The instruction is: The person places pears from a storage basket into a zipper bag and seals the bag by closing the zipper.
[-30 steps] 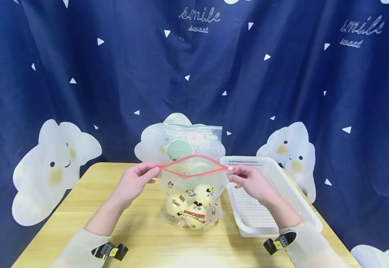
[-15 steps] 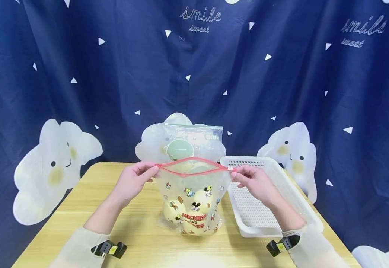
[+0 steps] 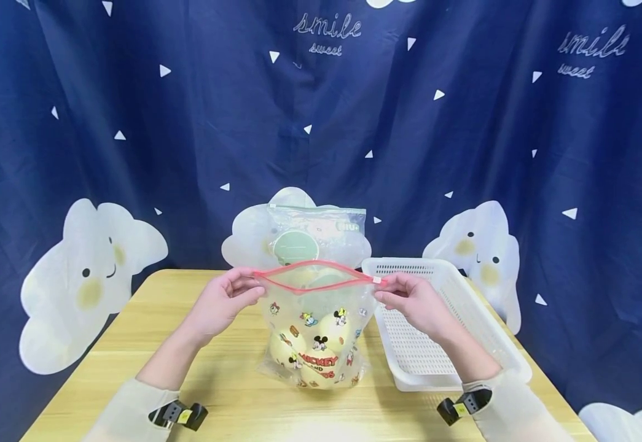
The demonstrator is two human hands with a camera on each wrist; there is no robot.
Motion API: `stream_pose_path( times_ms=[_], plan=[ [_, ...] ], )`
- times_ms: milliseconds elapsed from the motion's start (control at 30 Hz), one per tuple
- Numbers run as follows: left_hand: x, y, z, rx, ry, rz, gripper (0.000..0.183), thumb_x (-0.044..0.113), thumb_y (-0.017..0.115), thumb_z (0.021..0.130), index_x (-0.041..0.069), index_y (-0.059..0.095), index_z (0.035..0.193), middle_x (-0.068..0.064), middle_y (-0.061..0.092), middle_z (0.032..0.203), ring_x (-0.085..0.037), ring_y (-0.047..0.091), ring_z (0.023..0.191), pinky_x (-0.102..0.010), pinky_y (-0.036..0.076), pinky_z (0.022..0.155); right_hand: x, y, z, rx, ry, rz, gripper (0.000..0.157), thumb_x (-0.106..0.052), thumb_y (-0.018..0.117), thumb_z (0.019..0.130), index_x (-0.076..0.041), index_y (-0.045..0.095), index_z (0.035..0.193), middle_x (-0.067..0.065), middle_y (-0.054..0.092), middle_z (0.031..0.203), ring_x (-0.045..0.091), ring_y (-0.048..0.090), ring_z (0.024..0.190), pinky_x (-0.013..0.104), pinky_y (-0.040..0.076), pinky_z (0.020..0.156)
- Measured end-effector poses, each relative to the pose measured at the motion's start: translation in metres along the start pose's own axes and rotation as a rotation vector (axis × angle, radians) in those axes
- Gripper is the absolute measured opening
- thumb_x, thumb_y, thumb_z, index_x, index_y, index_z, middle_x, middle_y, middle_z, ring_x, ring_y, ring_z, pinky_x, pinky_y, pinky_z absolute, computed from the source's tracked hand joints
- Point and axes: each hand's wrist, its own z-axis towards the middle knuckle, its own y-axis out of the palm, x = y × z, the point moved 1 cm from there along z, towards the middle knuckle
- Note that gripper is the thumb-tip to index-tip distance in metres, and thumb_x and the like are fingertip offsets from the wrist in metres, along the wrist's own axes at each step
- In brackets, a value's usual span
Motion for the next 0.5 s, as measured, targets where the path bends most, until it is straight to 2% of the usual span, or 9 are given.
stream_pose_path(
  times_ms=[100,167,300,400,500],
  plan=[
    [-0.0014,0.0001,-0.0002,0.017,-0.003,0.032,0.034,0.014,0.075,0.105,-0.003,0.07,0.133,-0.021,0.079,0.122,-0.006,0.075,0.101,-0.021,0.063,0.093,-0.0002,0.0001,-0.0006,0.006,-0.006,-0.012,0.02,-0.011,0.08,0.1,0.002,0.075,0.115,0.016,0.081,0.108,0.018,0.073,0.094,0.024,0.063,0.081],
    [-0.0024,-0.0005,-0.0007,0.032,-0.012,0.061,0.03,0.019,0.077,0.105,0.0,0.074,0.128,-0.016,0.081,0.118,-0.009,0.075,0.1,-0.024,0.064,0.093,0.0013,-0.0011,-0.0012,0.011,-0.004,-0.026,0.018,-0.011,0.08,0.1,0.001,0.076,0.112,0.014,0.081,0.106,0.019,0.074,0.094,0.025,0.063,0.081],
    [-0.0029,-0.0041,-0.0039,0.085,-0.047,0.125,0.027,0.026,0.078,0.104,0.006,0.079,0.122,-0.009,0.082,0.111,-0.013,0.073,0.099,-0.028,0.063,0.091,0.0066,-0.0047,-0.0013,0.034,-0.012,-0.043,0.012,-0.009,0.08,0.1,0.001,0.077,0.106,0.013,0.081,0.102,0.014,0.073,0.092,0.027,0.065,0.08],
    [-0.0035,-0.0071,-0.0063,0.12,-0.069,0.155,0.026,0.027,0.078,0.104,0.005,0.079,0.12,-0.007,0.083,0.108,-0.011,0.073,0.096,-0.026,0.061,0.087,0.009,-0.0059,-0.0013,0.044,-0.014,-0.022,0.012,-0.008,0.079,0.1,0.003,0.077,0.105,0.015,0.08,0.101,0.01,0.073,0.088,0.029,0.066,0.079],
    [-0.0059,-0.0091,-0.0068,0.122,-0.074,0.142,0.027,0.026,0.078,0.105,0.003,0.078,0.119,-0.006,0.083,0.106,-0.01,0.073,0.094,-0.024,0.061,0.087,0.0086,-0.0053,-0.0015,0.043,-0.002,0.009,0.015,-0.008,0.078,0.101,0.005,0.078,0.108,0.017,0.08,0.102,0.008,0.073,0.088,0.03,0.067,0.08]
  ],
)
